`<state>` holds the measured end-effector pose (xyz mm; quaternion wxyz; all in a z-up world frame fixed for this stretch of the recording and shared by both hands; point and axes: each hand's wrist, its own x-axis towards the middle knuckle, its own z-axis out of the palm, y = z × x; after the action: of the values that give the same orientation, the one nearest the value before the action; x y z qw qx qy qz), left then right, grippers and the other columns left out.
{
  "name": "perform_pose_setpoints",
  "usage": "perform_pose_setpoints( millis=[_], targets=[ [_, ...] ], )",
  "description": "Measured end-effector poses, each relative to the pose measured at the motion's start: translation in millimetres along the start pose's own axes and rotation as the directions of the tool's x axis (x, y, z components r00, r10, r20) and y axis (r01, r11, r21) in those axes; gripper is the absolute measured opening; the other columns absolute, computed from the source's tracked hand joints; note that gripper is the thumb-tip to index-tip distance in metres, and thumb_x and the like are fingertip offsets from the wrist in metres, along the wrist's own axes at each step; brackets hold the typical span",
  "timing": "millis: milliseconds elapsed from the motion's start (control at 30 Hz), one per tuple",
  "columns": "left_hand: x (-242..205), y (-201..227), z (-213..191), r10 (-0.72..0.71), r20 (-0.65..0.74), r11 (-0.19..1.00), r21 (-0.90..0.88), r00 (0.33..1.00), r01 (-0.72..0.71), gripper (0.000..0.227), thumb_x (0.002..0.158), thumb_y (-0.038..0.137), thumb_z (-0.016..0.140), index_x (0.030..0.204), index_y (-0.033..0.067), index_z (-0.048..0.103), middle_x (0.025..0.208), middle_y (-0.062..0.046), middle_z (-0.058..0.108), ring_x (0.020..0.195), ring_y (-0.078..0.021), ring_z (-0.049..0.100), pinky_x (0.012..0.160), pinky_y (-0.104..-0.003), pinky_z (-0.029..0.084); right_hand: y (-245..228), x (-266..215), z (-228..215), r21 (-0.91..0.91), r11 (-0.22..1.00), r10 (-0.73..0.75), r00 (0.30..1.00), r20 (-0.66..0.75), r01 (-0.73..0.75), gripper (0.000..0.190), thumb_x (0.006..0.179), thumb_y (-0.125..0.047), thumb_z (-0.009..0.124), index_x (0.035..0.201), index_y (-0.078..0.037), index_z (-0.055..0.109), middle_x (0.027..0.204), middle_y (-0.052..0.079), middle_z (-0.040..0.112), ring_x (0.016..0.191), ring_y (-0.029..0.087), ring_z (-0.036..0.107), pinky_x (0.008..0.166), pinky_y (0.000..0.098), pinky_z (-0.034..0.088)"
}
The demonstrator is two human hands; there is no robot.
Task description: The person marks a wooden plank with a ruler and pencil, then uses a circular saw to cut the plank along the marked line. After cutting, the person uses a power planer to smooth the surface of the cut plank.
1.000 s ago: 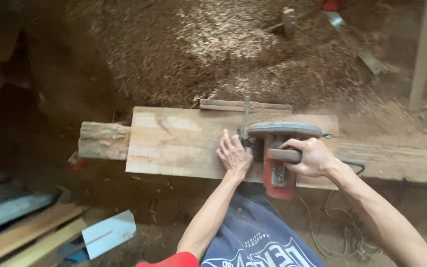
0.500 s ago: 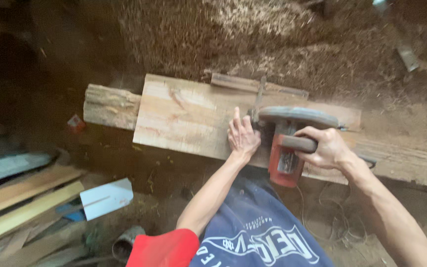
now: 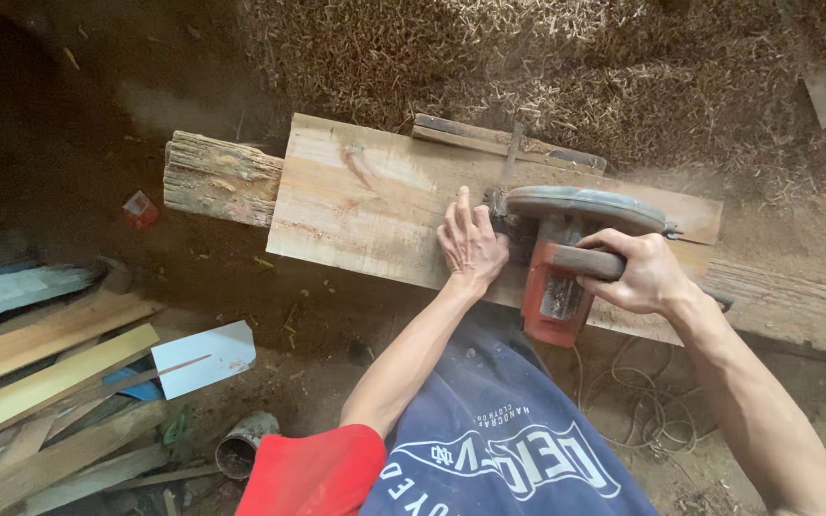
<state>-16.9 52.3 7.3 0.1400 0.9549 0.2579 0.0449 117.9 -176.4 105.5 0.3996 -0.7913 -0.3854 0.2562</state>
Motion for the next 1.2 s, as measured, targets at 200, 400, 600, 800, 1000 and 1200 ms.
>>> perform_pose_setpoints(
  millis=[200,400,600,800,1000,1200],
  targets=[
    [4,-9,-3,-0.023,0.027,0.998,0.056,0.999,0.021,0.062,0.071,0.026,0.079,0.123,0.0037,0.054,0.159,-0.02,0.031,0.143,-0.0448,0.034,0.106,-0.072,0.032,-9,6,4,0.018,1.0,0.001,1.0,0.001,-0.001,0.041,0.067,-0.019,0.084,0.106,-0.013,0.073,0.086,0.012,0.077,0.079,0.028,0.077,0.073,0.0374,0.062],
    [7,-19,-9,-0.033,0.044,0.998,0.053,0.999,0.03,0.059,0.072,0.026,0.078,0.122,0.0046,0.055,0.158,-0.02,0.032,0.144,-0.0449,0.034,0.107,-0.073,0.031,-13,14,9,0.016,1.0,0.026,1.0,0.016,-0.026,0.041,0.067,-0.02,0.084,0.106,-0.014,0.074,0.086,0.012,0.078,0.079,0.029,0.077,0.072,0.0376,0.062],
    [13,-29,-21,-0.039,0.092,0.995,0.095,0.995,0.03,0.059,0.072,0.027,0.079,0.121,0.0047,0.057,0.157,-0.02,0.033,0.145,-0.0436,0.032,0.108,-0.071,0.031,-23,25,13,0.039,0.999,-0.007,1.0,0.027,0.006,0.043,0.066,-0.023,0.086,0.105,-0.015,0.073,0.086,0.013,0.078,0.078,0.03,0.076,0.069,0.0387,0.061],
    [17,-42,-21,-0.049,0.132,0.985,0.169,0.99,0.027,0.062,0.074,0.03,0.081,0.126,0.0067,0.056,0.158,-0.017,0.033,0.145,-0.0404,0.031,0.109,-0.068,0.031,-24,31,20,0.081,0.996,-0.037,0.999,0.02,0.035,0.041,0.069,-0.026,0.084,0.107,-0.016,0.072,0.085,0.014,0.077,0.075,0.034,0.075,0.066,0.0414,0.061],
    [20,-50,-31,-0.023,0.068,0.988,0.154,0.997,0.013,0.058,0.074,0.027,0.081,0.123,0.0065,0.057,0.154,-0.019,0.04,0.142,-0.041,0.036,0.109,-0.065,0.033,-31,38,26,0.066,0.998,0.01,1.0,0.022,-0.011,0.041,0.069,-0.03,0.083,0.105,-0.016,0.071,0.075,0.016,0.074,0.067,0.037,0.073,0.062,0.0449,0.06],
    [24,-56,-41,-0.023,0.05,0.986,0.168,0.998,0.014,0.055,0.073,0.026,0.08,0.119,0.0068,0.058,0.151,-0.018,0.044,0.14,-0.0406,0.04,0.108,-0.062,0.036,-40,44,30,0.083,0.996,0.012,0.999,0.034,-0.015,0.04,0.069,-0.031,0.083,0.104,-0.016,0.072,0.074,0.017,0.074,0.068,0.038,0.072,0.064,0.0469,0.059]
  ],
)
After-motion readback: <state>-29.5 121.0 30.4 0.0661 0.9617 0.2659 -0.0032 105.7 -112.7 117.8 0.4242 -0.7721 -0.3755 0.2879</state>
